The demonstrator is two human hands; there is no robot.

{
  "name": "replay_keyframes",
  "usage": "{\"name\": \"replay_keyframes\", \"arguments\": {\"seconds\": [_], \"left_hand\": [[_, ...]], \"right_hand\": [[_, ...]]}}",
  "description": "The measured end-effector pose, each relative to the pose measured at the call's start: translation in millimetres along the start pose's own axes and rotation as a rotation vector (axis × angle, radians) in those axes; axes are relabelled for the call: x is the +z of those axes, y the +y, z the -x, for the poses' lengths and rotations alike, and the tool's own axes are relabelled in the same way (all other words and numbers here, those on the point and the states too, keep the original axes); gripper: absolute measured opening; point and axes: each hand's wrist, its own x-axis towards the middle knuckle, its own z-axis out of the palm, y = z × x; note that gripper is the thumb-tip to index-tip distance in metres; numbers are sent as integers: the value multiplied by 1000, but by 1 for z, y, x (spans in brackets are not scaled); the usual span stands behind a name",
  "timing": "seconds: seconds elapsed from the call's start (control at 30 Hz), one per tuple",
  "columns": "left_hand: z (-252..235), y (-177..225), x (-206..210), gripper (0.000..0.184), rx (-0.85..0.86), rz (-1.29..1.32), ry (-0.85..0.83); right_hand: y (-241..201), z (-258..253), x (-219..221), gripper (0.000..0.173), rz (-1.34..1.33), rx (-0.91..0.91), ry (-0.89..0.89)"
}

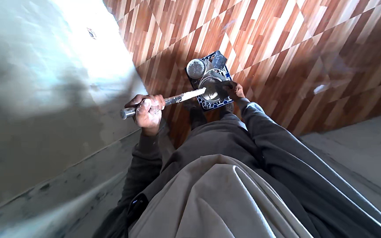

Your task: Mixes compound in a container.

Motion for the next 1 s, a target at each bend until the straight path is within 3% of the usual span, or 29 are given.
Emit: {"name": "replay_keyframes", "arguments": {"seconds": [0.1, 0.37, 0.53, 0.67, 0.77, 0.87, 1.0], "left_hand": [[-1, -8, -3, 21, -1, -35, 0], [-3, -17, -11, 12, -43, -39, 29], [-3, -22, -13, 14, -41, -72, 79], [-7, -26, -10, 14, -32, -66, 76], [-10, -26, -3, 14, -28, -65, 80], [-14, -24, -1, 14, -8, -55, 90], [-16, -18, -6, 14, -4, -45, 88]], "right_hand": [[25, 7, 3, 37, 111, 115, 68], [13, 44, -14, 33, -6, 39, 109], [-47, 63, -14, 27, -197, -246, 85], [-125, 79, -12, 26, -431, -411, -46], [-157, 83, -4, 18, -575, -509, -124], [-140, 68, 3, 20, -401, -493, -97], [-73, 31, 10, 36, -156, -330, -86]]}}
